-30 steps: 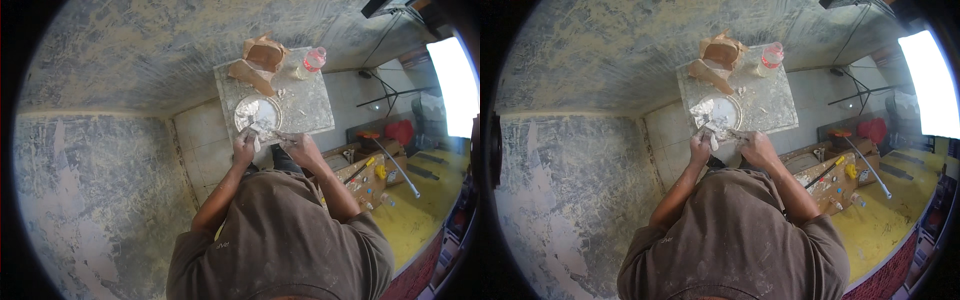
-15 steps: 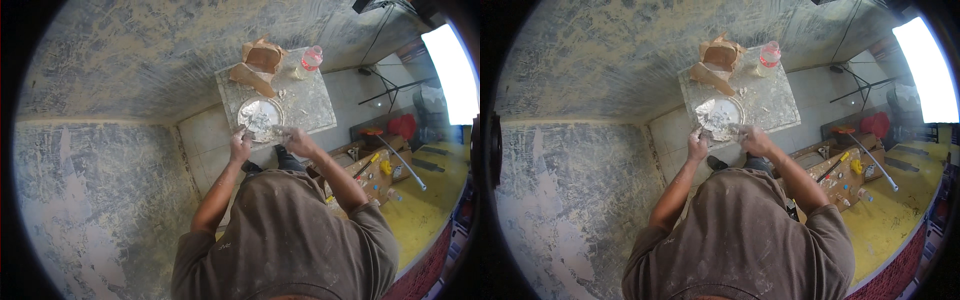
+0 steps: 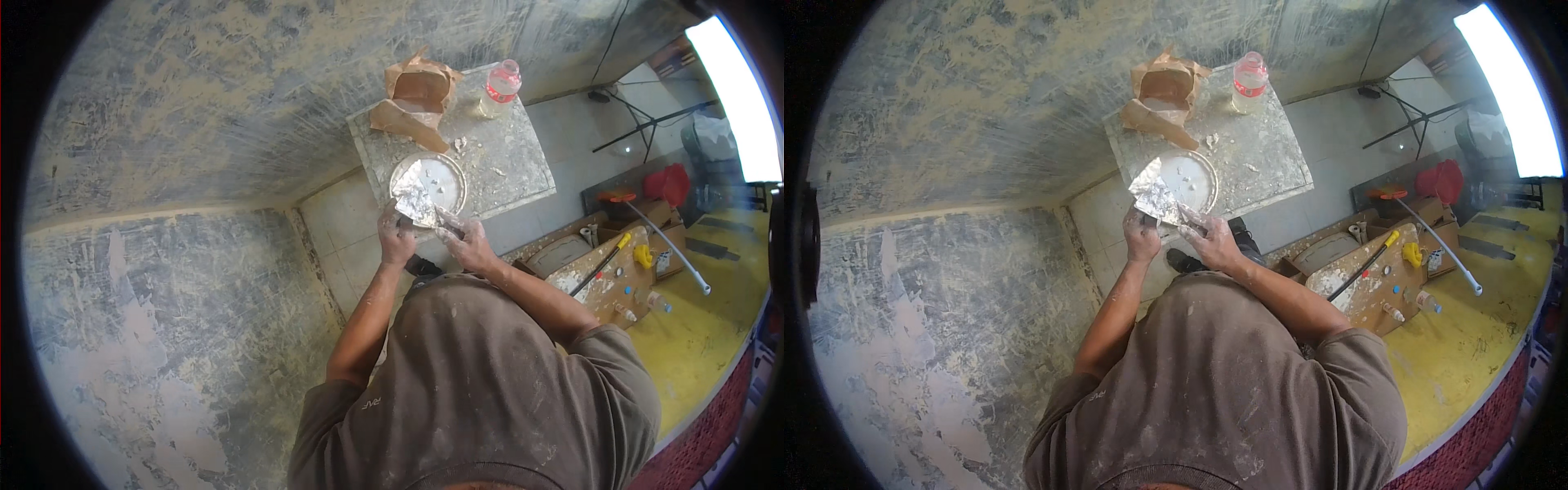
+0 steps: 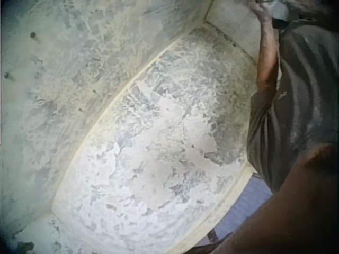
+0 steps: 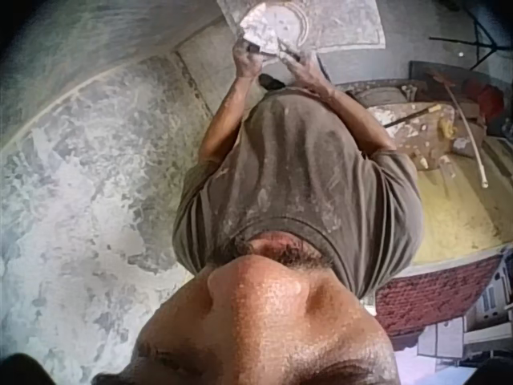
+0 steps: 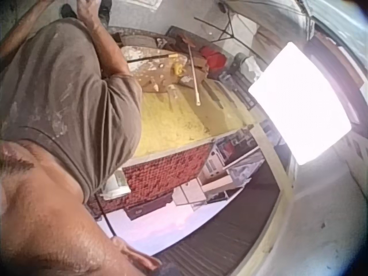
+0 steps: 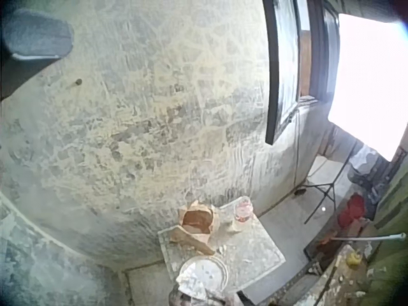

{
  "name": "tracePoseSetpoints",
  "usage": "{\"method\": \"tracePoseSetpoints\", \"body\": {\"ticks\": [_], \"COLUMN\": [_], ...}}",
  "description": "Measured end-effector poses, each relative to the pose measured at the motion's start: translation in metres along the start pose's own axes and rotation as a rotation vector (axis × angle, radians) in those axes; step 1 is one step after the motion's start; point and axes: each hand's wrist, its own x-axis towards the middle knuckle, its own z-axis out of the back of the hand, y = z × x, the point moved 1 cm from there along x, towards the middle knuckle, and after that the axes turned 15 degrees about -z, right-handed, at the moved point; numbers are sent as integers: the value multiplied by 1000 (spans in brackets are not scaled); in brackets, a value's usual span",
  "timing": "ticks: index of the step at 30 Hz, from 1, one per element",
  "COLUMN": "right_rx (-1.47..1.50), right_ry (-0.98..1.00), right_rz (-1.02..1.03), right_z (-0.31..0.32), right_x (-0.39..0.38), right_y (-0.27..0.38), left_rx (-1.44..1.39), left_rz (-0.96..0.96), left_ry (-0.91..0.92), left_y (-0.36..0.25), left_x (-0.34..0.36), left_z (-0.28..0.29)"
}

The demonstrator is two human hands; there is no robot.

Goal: The person applies plaster or putty to repair cracks on a wall and ceiling using a putty knife.

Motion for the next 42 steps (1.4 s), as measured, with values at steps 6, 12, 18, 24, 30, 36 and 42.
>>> {"method": "tracePoseSetpoints", "body": {"ticks": [6, 12, 18, 24, 30, 36, 42], "right_rx": [63, 210, 317, 307, 193, 145, 144], "right_ry": [12, 10, 74, 129, 34, -37, -135], "right_rz": [-205, -16, -50, 28, 184, 158, 45], "right_z": [-3, -8, -6, 6, 12, 21, 46], "right_x": [3, 15, 19, 20, 18, 11, 5], "right_y": [5, -12, -11, -5, -24, -29, -27], "left_rx": [7, 120, 181, 462, 532, 522, 331], "left_rz": [-14, -269, -378, -600, -685, -645, -412], "left_ry": [-34, 69, 211, 386, 542, 489, 299], "left_y": [-12, -14, -19, -30, -31, -25, -10], "left_x": [7, 40, 67, 96, 107, 101, 75], "left_z": [-6, 29, 71, 107, 114, 98, 80]}}
